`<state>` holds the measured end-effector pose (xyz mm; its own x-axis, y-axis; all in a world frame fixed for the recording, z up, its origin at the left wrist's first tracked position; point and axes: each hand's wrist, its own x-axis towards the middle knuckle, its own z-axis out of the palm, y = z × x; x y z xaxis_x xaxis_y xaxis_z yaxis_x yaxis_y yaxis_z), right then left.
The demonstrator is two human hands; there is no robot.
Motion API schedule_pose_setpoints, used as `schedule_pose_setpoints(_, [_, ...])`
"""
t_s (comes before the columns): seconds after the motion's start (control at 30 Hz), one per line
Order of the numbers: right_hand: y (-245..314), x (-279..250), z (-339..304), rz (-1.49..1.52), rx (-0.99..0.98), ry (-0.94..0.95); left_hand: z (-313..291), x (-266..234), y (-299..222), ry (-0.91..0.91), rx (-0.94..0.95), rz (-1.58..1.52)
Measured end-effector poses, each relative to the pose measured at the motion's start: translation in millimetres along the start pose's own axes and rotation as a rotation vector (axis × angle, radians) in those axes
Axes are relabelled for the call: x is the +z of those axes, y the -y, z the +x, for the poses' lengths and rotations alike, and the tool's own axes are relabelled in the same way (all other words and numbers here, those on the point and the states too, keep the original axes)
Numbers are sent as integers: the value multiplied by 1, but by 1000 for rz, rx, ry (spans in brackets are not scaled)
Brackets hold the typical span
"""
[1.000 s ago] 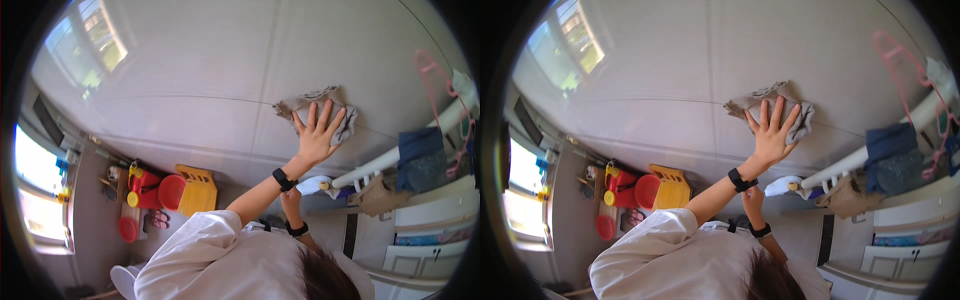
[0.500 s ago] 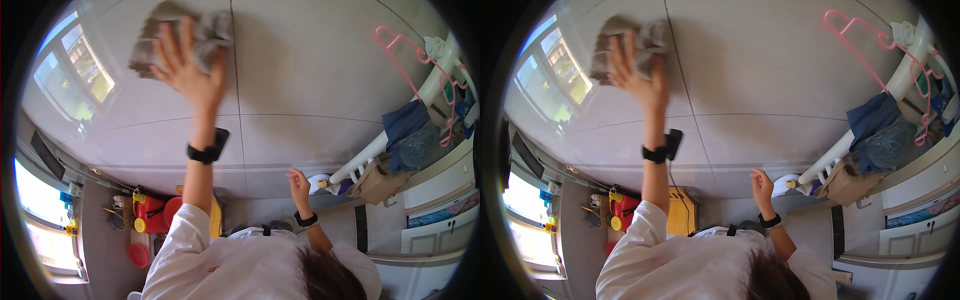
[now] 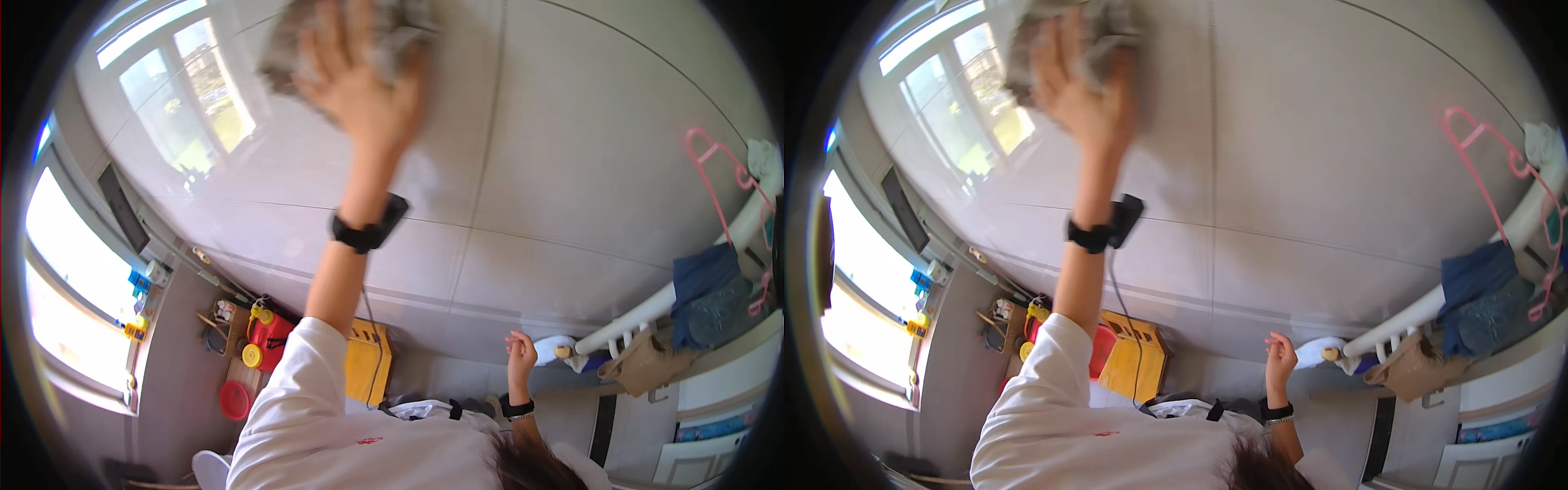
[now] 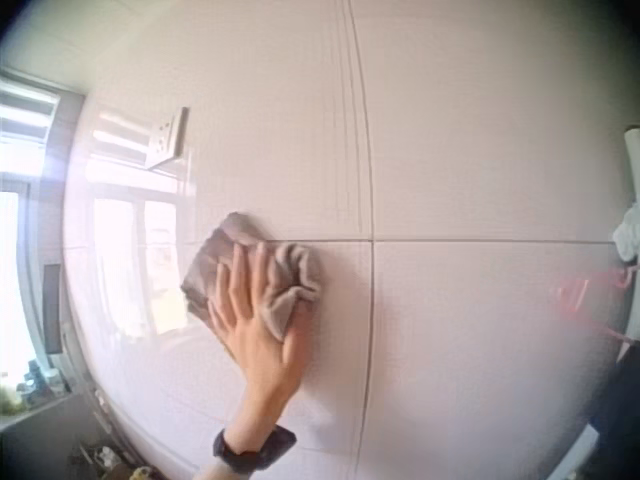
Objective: The person wipes a glass door and then the tiled wall in a bathroom using a grey cloth. They move around the room to reach different sections of the wall, repeatedly wiping and folding the cloth while cleaning.
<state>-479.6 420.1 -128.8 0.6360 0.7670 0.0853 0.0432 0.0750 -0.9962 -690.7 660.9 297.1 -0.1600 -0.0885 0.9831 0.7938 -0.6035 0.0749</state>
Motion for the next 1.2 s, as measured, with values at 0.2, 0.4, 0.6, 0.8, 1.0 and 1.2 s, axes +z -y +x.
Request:
schedule_pose_setpoints(0.2, [1, 18, 9, 17, -31, -16, -71, -6, -106, 506, 201, -216])
schedule_pose_setpoints(0.4, [9, 40, 9, 27, -6, 75, -139, -24, -96, 536, 567, -89])
schedule_pose_setpoints(0.6, [10, 54, 16, 7, -15, 171, -93, -40, -7, 534, 256, 26])
schedule_pose_setpoints(0.8, [-1, 72, 10, 9, -8, 223, -13, -54, 127, 164, -31, 54])
schedule_pose_setpoints(1.0, [-2, 91, 4, 55, -3, 225, 8, -78, 232, 58, -110, 162])
schedule_pose_setpoints(1.2, [6, 92, 2, 133, -84, 112, 6, -104, 259, -64, -503, -298])
